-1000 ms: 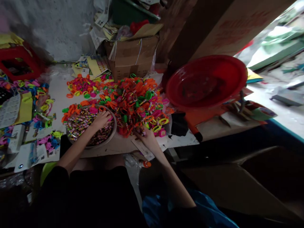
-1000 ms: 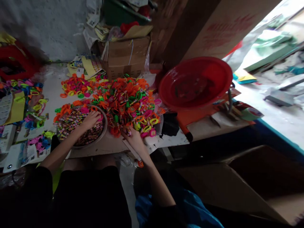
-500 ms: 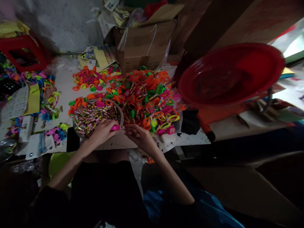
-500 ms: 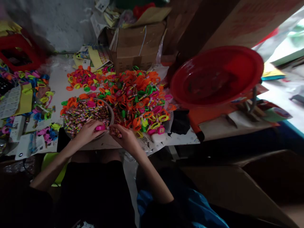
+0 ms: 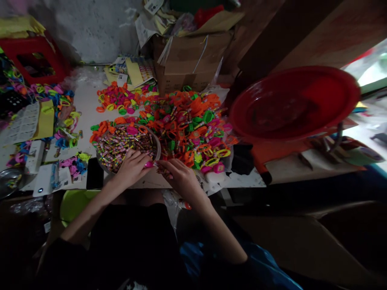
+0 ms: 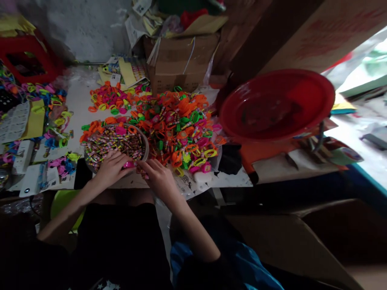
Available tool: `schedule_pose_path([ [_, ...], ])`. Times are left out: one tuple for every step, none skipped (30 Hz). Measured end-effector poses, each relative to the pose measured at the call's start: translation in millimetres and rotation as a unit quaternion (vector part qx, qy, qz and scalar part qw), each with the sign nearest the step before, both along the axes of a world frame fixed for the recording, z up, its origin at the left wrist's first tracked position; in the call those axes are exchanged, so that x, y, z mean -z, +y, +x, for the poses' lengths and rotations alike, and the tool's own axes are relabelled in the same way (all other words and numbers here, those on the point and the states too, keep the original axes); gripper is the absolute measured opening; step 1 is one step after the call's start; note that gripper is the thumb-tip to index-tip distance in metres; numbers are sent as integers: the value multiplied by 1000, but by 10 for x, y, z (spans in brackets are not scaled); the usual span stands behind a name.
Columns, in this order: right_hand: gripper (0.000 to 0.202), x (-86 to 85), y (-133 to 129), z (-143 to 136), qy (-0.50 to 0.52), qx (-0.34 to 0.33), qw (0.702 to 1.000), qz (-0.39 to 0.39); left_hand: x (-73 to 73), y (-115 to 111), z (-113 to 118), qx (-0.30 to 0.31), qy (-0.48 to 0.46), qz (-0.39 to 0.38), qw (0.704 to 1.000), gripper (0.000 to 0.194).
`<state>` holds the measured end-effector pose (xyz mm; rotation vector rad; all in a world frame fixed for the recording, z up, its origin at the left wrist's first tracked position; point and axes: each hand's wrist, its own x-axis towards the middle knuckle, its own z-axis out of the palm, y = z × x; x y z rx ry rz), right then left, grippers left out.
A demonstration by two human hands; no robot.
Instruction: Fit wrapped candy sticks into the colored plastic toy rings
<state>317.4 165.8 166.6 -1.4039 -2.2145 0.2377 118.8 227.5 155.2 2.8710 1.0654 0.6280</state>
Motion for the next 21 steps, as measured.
schedule_pose_path([
  [44,-25,-15,-15,-19,-3,1000,0,2,-10,-5,1,5,8,1000,24],
  [45,-49,-26,-29,-37,-6,999,1,5,-19,-10,3,11,17,1000,23],
  [46,-69,-32,-42,-52,-9,999,2,9,-28,-15,3,18,25,1000,22],
  [46,-84,-34,-52,-65,-14,998,2,12,-35,-19,4,27,30,999,21],
  [45,-93,-33,-60,-73,-19,997,1,16,-42,-23,5,35,33,999,20],
  [44,-97,-28,-65,-79,-26,997,-1,20,-47,-26,6,41,32,999,18],
  [44,-95,-21,-67,-82,-36,996,-7,26,-52,-30,8,45,32,998,17],
  [45,-88,-13,-66,-83,-45,995,-13,33,-56,-34,12,47,33,998,18],
  [45,-78,-5,-62,-84,-54,995,-19,42,-60,-38,15,48,36,998,18],
  [46,-66,2,-55,-83,-63,994,-24,52,-64,-43,20,49,41,998,19],
  [46,-54,8,-47,-79,-71,994,-29,63,-67,-49,24,52,45,997,20],
  [47,-42,14,-38,-73,-79,994,-34,74,-71,-56,29,56,48,997,20],
  [46,-33,19,-29,-64,-87,993,-40,84,-74,-64,35,61,48,996,20],
  [46,-25,24,-20,-53,-95,993,-47,94,-77,-73,39,64,46,996,20],
  [46,-19,28,-12,-42,-103,992,-56,103,-79,-83,43,67,41,996,21],
  [45,-16,31,-5,-31,-111,991,-64,111,-82,-92,49,68,34,996,21],
  [44,-14,34,1,-19,-120,990,-72,121,-84,-101,53,68,25,996,20],
  [43,-12,35,5,-9,-128,988,-81,134,-86,-109,58,68,15,996,19],
  [41,-9,34,9,-1,-136,987,-89,150,-88,-117,61,69,3,996,17],
  [38,-5,31,10,4,-141,985,-98,171,-92,-123,65,68,-11,995,15],
  [34,3,26,10,5,-145,983,-108,197,-97,-129,68,67,-26,995,14],
])
